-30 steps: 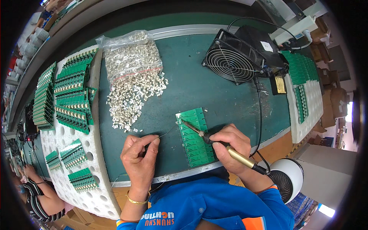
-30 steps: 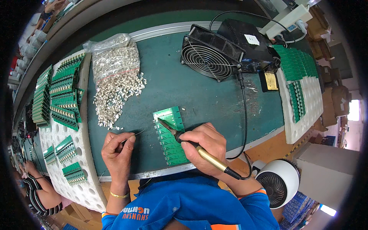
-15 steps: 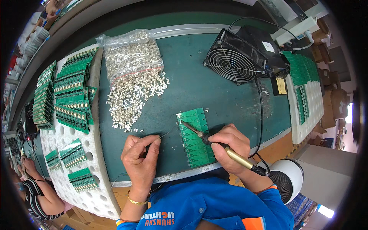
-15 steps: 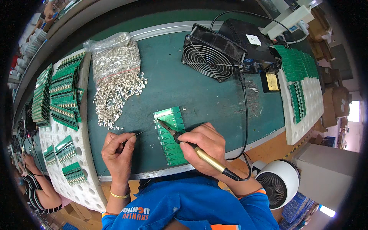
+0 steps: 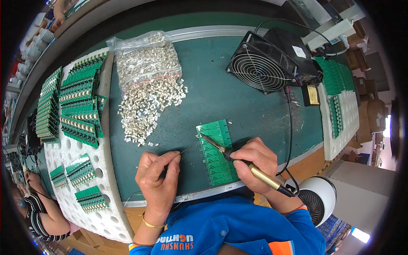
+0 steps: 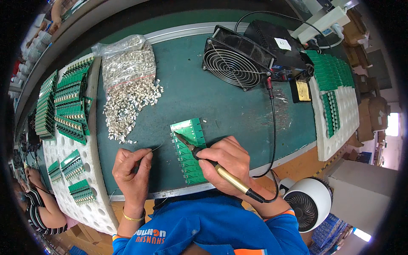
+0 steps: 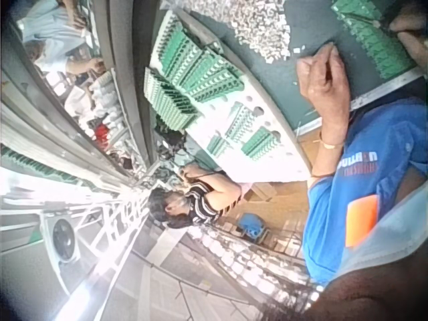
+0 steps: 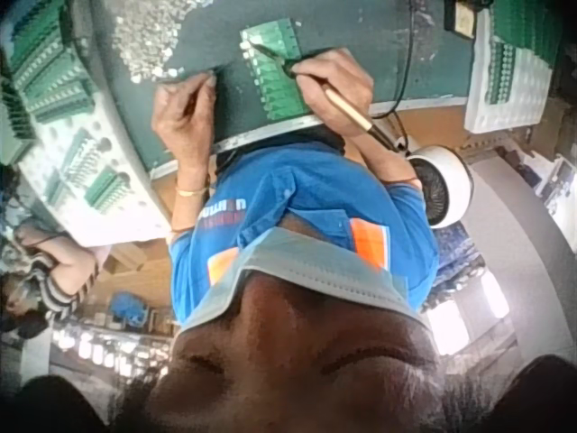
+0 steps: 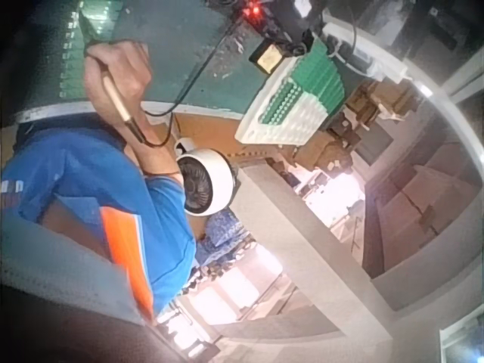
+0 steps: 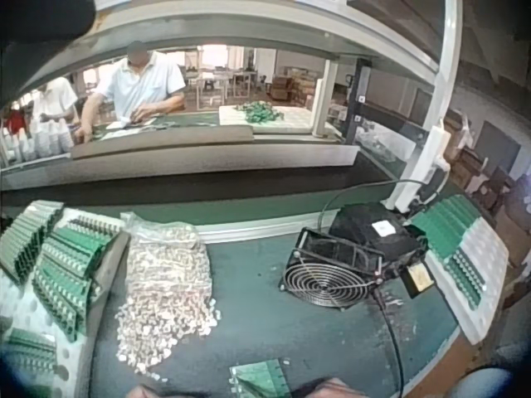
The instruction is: The person solders electronic components onto circuit boards using a soldering iron and solder wire.
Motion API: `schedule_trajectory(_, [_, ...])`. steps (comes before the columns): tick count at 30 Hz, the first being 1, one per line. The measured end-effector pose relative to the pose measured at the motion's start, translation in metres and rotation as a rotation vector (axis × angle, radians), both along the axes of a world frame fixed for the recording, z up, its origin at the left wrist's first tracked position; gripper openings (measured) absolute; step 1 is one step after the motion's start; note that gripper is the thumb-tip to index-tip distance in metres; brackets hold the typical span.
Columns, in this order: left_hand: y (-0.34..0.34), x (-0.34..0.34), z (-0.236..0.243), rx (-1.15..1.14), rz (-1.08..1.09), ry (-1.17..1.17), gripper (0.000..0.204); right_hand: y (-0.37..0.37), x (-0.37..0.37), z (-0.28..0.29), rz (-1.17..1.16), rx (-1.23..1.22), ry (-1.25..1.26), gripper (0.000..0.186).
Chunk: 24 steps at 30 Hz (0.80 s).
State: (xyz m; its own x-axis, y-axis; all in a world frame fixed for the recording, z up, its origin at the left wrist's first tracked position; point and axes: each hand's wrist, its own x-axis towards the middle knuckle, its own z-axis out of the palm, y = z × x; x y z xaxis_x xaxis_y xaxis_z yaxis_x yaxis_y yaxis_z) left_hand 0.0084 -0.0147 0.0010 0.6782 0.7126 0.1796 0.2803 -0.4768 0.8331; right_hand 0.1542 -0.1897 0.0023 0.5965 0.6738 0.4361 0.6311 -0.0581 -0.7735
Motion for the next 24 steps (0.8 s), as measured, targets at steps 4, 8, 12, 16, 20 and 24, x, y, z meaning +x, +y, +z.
schedule_trajectory(4, [-0.0006, 0.0013, 0.0003, 0.009, -0.003, 0.006, 0.015, -0.0003, 0.0006, 0.0003, 0.001, -0.009, -0.008, 0.021])
schedule_trajectory(8, [-0.0003, 0.0019, -0.0022, 0.012, -0.005, -0.005, 0.015, -0.0004, 0.0005, 0.0000, 0.005, -0.012, 0.008, 0.021])
schedule_trajectory(12, [-0.0014, 0.0014, -0.0011, 0.006, -0.007, 0.001, 0.015, -0.0014, 0.0003, 0.0005, 0.011, -0.007, 0.001, 0.021])
schedule_trajectory(16, [-0.0008, 0.0017, -0.0015, 0.015, -0.011, -0.003, 0.015, -0.0010, -0.0003, 0.0010, 0.004, -0.009, 0.025, 0.020])
schedule_trajectory(20, [-0.0011, 0.0034, -0.0029, 0.023, -0.004, -0.008, 0.015, -0.0005, 0.0002, -0.0015, 0.005, -0.003, 0.024, 0.020])
schedule_trajectory(24, [-0.0006, 0.0038, -0.0026, 0.040, -0.020, -0.002, 0.015, -0.0006, -0.0003, -0.0004, 0.004, -0.002, 0.025, 0.020])
